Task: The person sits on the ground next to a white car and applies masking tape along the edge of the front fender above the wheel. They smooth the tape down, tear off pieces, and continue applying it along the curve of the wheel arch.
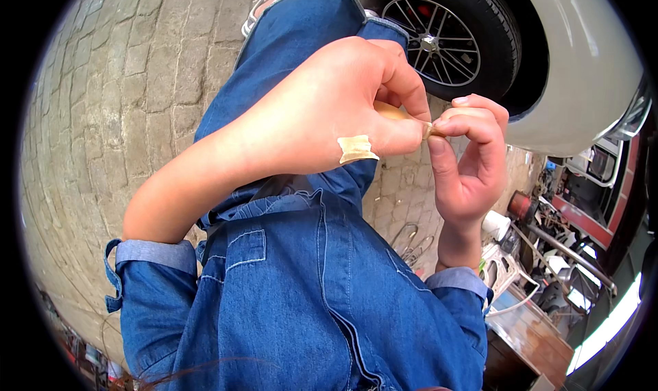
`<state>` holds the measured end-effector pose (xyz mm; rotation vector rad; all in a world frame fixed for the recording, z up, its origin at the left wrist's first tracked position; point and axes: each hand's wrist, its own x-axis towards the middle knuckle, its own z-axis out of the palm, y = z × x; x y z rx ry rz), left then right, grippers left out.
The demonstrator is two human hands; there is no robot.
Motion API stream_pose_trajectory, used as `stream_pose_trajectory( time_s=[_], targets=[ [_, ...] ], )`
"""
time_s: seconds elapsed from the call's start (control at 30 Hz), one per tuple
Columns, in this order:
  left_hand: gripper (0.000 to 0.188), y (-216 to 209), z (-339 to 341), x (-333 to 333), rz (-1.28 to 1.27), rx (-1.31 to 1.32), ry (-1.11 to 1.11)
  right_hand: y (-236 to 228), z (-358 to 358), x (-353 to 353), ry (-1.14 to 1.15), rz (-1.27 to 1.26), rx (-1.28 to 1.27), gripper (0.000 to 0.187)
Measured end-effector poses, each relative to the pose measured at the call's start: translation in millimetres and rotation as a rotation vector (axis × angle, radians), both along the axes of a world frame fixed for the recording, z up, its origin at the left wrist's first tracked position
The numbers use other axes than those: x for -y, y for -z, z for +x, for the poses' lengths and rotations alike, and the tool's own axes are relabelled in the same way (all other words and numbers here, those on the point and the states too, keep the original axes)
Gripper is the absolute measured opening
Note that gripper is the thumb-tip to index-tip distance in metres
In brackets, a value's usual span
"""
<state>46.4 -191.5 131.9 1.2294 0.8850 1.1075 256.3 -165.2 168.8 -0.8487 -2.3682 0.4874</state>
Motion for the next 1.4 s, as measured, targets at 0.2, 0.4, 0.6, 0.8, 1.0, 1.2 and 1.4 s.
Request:
stream_pose_trajectory(
  time_s=[0.2,0.4,0.6,0.8,1.0,1.2,1.4],
  targets=[
    [0.008,3,0,-2,0.08,-0.044,-0.001,-1,-1,1,0.013,-0.07,-0.032,0.02],
    [0.007,3,0,-1,0.042,-0.028,0.02,-5,1,-1,0.001,-0.161,-0.019,0.02],
    [0.008,7,2,-2,0.072,-0.065,0.017,-8,1,0,0.001,-0.192,0.017,0.021],
    [0.008,9,0,-5,0.08,-0.037,0.022,-10,-9,11,0.113,-0.405,-0.099,0.042],
    [0.009,14,3,-4,0.082,-0.044,-0.005,-7,2,-1,0.082,-0.267,0.022,0.046],
    [0.01,14,0,-4,0.169,-0.133,-0.045,-5,3,-2,0.086,-0.207,0.073,0.022],
    [0.01,13,0,-4,0.167,-0.139,-0.031,-6,0,-2,0.089,-0.225,0.062,0.012]
  ],
)
